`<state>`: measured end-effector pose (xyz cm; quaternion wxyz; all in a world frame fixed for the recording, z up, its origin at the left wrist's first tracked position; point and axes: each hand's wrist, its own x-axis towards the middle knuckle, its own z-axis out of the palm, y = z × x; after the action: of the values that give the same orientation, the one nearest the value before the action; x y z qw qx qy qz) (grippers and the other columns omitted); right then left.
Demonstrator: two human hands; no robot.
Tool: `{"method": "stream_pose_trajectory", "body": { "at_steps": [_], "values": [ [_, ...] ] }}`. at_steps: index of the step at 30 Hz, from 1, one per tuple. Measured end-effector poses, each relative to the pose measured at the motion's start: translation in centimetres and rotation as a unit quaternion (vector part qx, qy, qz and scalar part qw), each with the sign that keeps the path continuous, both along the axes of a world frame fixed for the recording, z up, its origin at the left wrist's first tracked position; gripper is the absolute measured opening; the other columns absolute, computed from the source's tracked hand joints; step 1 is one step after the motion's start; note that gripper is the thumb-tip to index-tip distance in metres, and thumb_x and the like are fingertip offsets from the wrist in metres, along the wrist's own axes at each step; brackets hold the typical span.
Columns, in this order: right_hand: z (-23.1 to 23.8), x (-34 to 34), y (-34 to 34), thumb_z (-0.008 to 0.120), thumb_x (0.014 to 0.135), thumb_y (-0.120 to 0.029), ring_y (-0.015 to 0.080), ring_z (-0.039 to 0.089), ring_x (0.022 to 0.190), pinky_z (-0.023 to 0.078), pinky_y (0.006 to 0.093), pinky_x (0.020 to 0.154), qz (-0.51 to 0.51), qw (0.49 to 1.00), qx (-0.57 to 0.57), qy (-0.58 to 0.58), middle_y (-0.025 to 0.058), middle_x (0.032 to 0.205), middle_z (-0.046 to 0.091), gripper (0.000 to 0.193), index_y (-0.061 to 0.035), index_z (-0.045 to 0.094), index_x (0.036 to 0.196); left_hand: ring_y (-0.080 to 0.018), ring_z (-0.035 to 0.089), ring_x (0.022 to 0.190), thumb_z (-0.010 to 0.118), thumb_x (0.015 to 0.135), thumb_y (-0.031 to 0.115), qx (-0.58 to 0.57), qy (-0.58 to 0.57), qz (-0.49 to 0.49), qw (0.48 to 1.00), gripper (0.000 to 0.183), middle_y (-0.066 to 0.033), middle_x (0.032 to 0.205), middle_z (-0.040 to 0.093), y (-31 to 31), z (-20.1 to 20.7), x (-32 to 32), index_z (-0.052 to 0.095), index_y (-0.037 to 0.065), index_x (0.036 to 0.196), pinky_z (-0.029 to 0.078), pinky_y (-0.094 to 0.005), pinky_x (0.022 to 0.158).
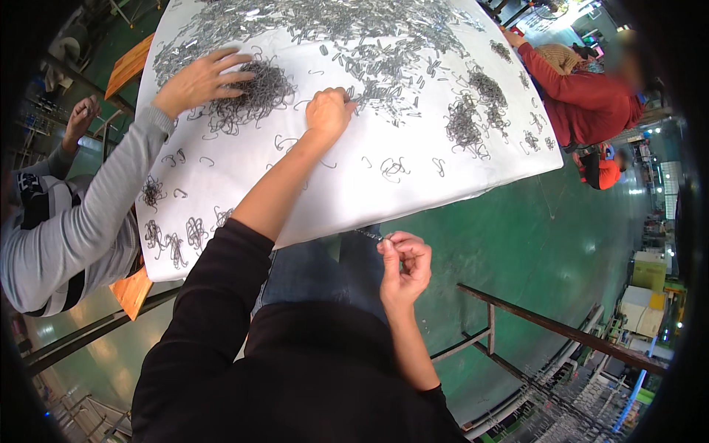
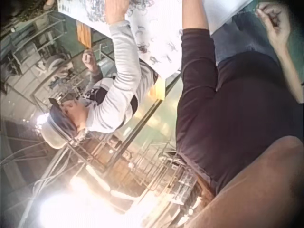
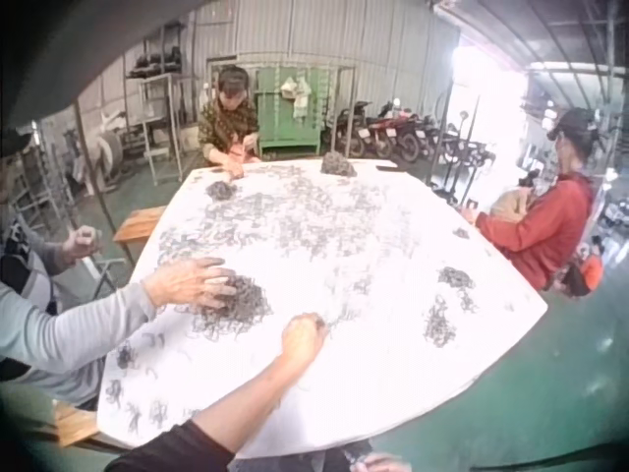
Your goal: The person picks small metal clips from a white sheet and places them into piles. The person occasionally reaches to a nearby metal rack to retrieve more clips. Other people at the table perform similar sorting actions.
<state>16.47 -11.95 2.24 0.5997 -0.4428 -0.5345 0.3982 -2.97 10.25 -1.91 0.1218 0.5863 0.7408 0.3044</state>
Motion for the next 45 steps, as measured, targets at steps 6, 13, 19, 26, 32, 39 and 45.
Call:
{"method": "stream_pose_trajectory", "body": {
  "at_steps": [6, 13, 19, 26, 32, 39, 45],
  "values": [
    [-0.7, 0.2, -0.2, 0.060, 0.090, 0.007, 0.0129, 0.063, 0.079, 0.056, 0.0263, 0.073, 0.011, 0.999, -0.013, -0.051, 0.0119, 0.099, 0.060, 0.016, -0.0021, 0.048, 0.096, -0.0283, 0.066, 0.087, 0.068, 0.083, 0.018, 0.010, 0.182, -0.042, 0.982, 0.014, -0.0115, 0.087, 0.070, 1.2, -1.4, -0.1, 0.071, 0.006, 0.088, 0.051, -0.0400, 0.080],
    [-1.1, -0.6, -0.6, 0.062, 0.088, 0.008, 0.0128, 0.065, 0.076, 0.056, 0.0246, 0.068, 0.009, 1.000, -0.005, -0.022, 0.0120, 0.096, 0.063, 0.014, 0.0003, 0.051, 0.092, -0.0266, 0.067, 0.085, 0.062, 0.084, 0.013, 0.017, 0.191, -0.080, 0.978, 0.013, -0.0119, 0.087, 0.070, 0.3, -0.6, -1.2, 0.069, 0.004, 0.090, 0.053, -0.0366, 0.074],
    [-0.9, -1.1, -0.6, 0.064, 0.086, 0.008, 0.0115, 0.064, 0.073, 0.055, 0.0233, 0.064, 0.009, 0.999, 0.036, -0.032, 0.0129, 0.095, 0.064, 0.016, 0.0008, 0.052, 0.092, -0.0123, 0.064, 0.077, 0.065, 0.086, 0.010, -0.054, -0.320, -0.145, 0.935, 0.016, -0.0053, 0.087, 0.071, -10.6, 3.2, -0.2, 0.069, 0.000, 0.099, 0.050, -0.0269, 0.074],
    [-0.3, -2.0, -0.8, 0.061, 0.088, 0.010, 0.0137, 0.062, 0.078, 0.055, 0.0271, 0.070, 0.045, 0.997, 0.044, -0.042, 0.0123, 0.096, 0.062, 0.017, -0.0012, 0.049, 0.093, -0.0067, 0.061, 0.075, 0.071, 0.085, 0.011, -0.095, -0.478, -0.118, 0.865, 0.012, -0.0023, 0.085, 0.071, -21.1, 7.2, 2.6, 0.071, 0.002, 0.093, 0.045, -0.0207, 0.065],
    [-1.2, -2.5, -0.8, 0.066, 0.084, 0.010, 0.0130, 0.064, 0.078, 0.056, 0.0248, 0.067, 0.024, 0.995, 0.066, -0.067, 0.0128, 0.095, 0.064, 0.016, 0.0009, 0.055, 0.091, -0.0099, 0.060, 0.079, 0.072, 0.083, 0.010, 0.007, -0.370, -0.136, 0.919, 0.008, -0.0009, 0.088, 0.069, -22.3, 7.6, 2.9, 0.071, 0.006, 0.090, 0.043, -0.0252, 0.065],
    [-0.9, -1.4, 1.9, 0.062, 0.091, -0.008, 0.0165, 0.062, 0.079, 0.049, 0.0276, 0.064, 0.024, 0.987, -0.007, -0.161, 0.0086, 0.095, 0.064, 0.011, -0.0027, 0.059, 0.101, -0.0181, 0.061, 0.085, 0.071, 0.083, 0.007, 0.119, -0.292, -0.162, 0.935, 0.010, -0.0060, 0.094, 0.067, -23.1, 5.6, 2.9, 0.069, 0.004, 0.092, 0.048, -0.0292, 0.072],
    [-1.8, -6.2, 11.5, 0.068, 0.084, -0.012, 0.0265, 0.065, 0.076, 0.050, 0.0382, 0.066, 0.173, 0.913, -0.004, -0.370, 0.0081, 0.087, 0.066, 0.007, -0.0048, 0.067, 0.086, -0.0209, 0.062, 0.087, 0.072, 0.081, 0.004, 0.091, -0.285, -0.167, 0.939, 0.012, -0.0079, 0.095, 0.065, -23.9, 4.5, 2.5, 0.069, 0.004, 0.093, 0.050, -0.0308, 0.075]
  ]
}}
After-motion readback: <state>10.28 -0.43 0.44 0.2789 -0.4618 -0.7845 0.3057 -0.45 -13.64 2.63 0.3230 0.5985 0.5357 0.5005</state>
